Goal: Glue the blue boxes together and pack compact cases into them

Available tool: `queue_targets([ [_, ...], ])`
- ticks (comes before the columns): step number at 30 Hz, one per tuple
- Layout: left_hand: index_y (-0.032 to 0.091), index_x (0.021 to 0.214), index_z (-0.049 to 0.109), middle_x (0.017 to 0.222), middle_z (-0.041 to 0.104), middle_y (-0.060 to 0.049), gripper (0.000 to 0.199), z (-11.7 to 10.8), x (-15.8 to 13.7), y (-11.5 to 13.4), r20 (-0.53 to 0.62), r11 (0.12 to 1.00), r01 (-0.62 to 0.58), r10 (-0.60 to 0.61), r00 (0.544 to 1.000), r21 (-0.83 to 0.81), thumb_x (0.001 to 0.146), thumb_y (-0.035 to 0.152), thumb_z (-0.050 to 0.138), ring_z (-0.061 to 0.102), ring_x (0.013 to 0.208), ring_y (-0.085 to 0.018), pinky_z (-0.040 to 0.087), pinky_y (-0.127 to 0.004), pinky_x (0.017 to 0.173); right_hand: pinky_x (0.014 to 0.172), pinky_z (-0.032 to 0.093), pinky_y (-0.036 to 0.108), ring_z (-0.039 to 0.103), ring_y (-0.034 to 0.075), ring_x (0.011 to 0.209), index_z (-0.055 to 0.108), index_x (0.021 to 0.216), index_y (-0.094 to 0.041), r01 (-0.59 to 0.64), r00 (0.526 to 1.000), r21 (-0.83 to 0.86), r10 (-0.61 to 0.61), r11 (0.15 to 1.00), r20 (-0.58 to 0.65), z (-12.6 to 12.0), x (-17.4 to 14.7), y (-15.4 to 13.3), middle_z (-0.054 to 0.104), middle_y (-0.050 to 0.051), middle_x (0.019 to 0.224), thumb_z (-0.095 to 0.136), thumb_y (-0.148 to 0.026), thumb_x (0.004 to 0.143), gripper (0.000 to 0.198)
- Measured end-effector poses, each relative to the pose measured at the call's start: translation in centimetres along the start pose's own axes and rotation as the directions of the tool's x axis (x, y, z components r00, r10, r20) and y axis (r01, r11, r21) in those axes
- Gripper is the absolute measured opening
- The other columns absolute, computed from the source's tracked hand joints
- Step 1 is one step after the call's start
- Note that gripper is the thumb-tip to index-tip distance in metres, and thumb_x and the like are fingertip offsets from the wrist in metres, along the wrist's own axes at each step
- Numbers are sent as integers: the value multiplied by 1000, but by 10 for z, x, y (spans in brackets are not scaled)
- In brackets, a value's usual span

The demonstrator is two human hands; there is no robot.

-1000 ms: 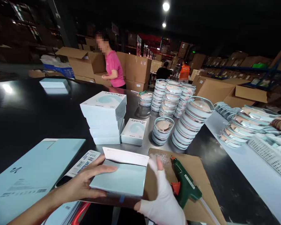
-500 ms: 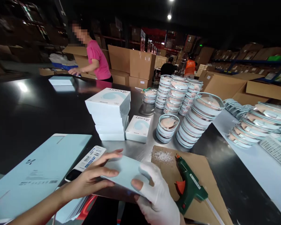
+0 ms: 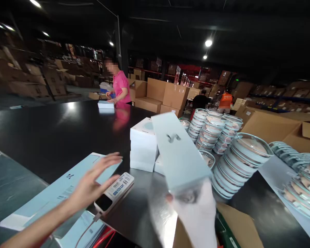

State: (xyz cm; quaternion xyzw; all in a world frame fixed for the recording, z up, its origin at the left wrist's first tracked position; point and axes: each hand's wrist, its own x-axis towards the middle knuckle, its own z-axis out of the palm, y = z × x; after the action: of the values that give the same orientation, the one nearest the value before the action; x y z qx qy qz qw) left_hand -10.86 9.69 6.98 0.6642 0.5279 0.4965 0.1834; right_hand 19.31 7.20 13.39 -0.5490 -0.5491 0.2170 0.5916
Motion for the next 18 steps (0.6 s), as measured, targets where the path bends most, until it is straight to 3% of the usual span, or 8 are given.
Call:
queue_targets([
  [2, 19, 116, 71, 135, 65, -18, 51, -43, 7, -29, -85, 965, 126, -108, 990, 232, 83, 56, 60, 47, 140, -42, 28, -56, 123, 93, 57, 48, 67, 37, 114, 57, 138, -26, 224, 974, -393, -196, 892, 111, 28, 48, -38, 72, 9, 126, 94, -40, 59, 89],
  [4, 10, 118, 69, 135, 60, -28, 62, -77, 7, -63, -180, 849, 310, -256, 950, 428, 79, 57, 58, 41, 139, -55, 28, -69, 116, 109, 49, 49, 53, 36, 136, 48, 146, -18, 541, 840, -597, -418, 593, 346, 66, 94, -66, 56, 16, 149, 84, -34, 74, 82],
  [7, 3, 110, 69, 124, 62, -34, 65, -103, -5, -110, -256, 607, 526, -478, 841, 595, 78, 59, 64, 45, 129, -63, 38, -77, 100, 105, 52, 50, 50, 39, 137, 61, 132, -15, 669, 743, -567, -405, 480, 534, 120, 139, -83, 56, 17, 150, 87, -23, 71, 68],
  [9, 10, 99, 70, 112, 70, -22, 52, -107, -15, -134, -240, 491, 583, -594, 768, 647, 82, 58, 70, 62, 116, -48, 49, -65, 95, 103, 53, 52, 54, 42, 133, 65, 127, -13, 701, 709, -529, -379, 479, 595, 138, 146, -82, 60, 19, 146, 89, -26, 68, 65],
  [11, 14, 97, 70, 106, 73, -10, 39, -105, -22, -153, -217, 434, 602, -661, 718, 670, 90, 52, 71, 69, 102, -31, 55, -51, 91, 109, 49, 53, 52, 40, 136, 60, 134, -11, 720, 689, -501, -407, 481, 600, 134, 138, -76, 58, 19, 148, 83, -31, 77, 65],
  [13, 15, 103, 69, 107, 72, -6, 28, -103, -26, -164, -216, 424, 615, -678, 702, 665, 96, 43, 70, 70, 96, -23, 58, -44, 87, 113, 45, 49, 52, 35, 138, 53, 142, -10, 723, 689, -479, -467, 498, 554, 115, 120, -68, 57, 18, 149, 71, -29, 87, 61],
  [15, 15, 106, 69, 106, 72, -5, 23, -103, -26, -168, -227, 463, 621, -656, 720, 632, 97, 36, 70, 71, 93, -23, 59, -42, 83, 110, 48, 44, 59, 30, 131, 54, 139, -13, 726, 687, -450, -517, 521, 511, 89, 98, -60, 64, 15, 141, 63, -25, 92, 50],
  [18, 15, 104, 68, 100, 70, -3, 22, -114, -20, -159, -249, 625, 569, -527, 812, 534, 97, 35, 69, 69, 83, -20, 59, -35, 73, 95, 55, 37, 70, 25, 111, 61, 125, -19, 778, 629, -364, -622, 513, 466, 55, 65, -46, 74, 9, 120, 56, -24, 95, 31],
])
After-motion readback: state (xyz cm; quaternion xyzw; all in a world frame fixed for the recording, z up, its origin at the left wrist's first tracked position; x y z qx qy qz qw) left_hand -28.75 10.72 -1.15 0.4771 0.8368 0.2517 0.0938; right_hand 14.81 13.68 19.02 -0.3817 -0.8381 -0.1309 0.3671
